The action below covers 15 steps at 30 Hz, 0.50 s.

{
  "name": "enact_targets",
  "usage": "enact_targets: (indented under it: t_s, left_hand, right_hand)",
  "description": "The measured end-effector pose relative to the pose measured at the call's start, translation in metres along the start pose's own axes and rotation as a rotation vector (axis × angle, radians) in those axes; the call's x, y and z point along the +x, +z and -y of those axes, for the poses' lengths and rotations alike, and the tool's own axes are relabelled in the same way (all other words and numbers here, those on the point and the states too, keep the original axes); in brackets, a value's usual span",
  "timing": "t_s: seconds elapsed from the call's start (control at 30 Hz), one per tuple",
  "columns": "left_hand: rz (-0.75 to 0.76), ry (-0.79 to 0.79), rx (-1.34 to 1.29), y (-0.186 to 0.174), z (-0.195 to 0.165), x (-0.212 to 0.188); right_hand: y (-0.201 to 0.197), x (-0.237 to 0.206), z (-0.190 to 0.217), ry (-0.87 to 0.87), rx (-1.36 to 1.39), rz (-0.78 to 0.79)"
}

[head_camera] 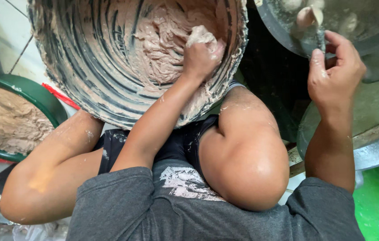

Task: The person scoops dough from a large bucket using a small metal scoop and drops the dough into a pot of boiling water. The person repeats this scooping and dropping action continuously throughout the clip.

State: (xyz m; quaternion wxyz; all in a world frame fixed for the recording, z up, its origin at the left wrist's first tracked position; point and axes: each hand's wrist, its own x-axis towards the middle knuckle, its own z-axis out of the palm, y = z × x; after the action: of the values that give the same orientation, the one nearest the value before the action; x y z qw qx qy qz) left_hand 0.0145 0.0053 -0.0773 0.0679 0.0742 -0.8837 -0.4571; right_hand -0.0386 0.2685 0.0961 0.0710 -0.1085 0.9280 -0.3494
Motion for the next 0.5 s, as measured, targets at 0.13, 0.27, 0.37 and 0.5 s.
enact_targets:
  t_s: [0.13, 0.27, 0.37, 0.5]
  left_hand:
    - [-0.064, 0.130, -0.037, -0.015, -0.029, 0.007]
    - [-0.016, 0.008, -0.204, -0.030, -0.060, 0.017]
    - [-0.013, 0.106, -0.122, -0.034, -0.070, 0.021]
    - [0.021, 0.184, -0.136, -0.029, -0.061, 0.022]
  right_hand:
    - [0.012, -0.003, 0.024, 0.362, 0.280, 0.156]
    - [0.034, -0.003, 0.046, -0.008, 0.230, 0.338]
    - [0.042, 0.000, 0.052, -0.051, 0.299, 0.399]
    - [0.043, 0.001, 0.047, 0.375, 0.626, 0.568]
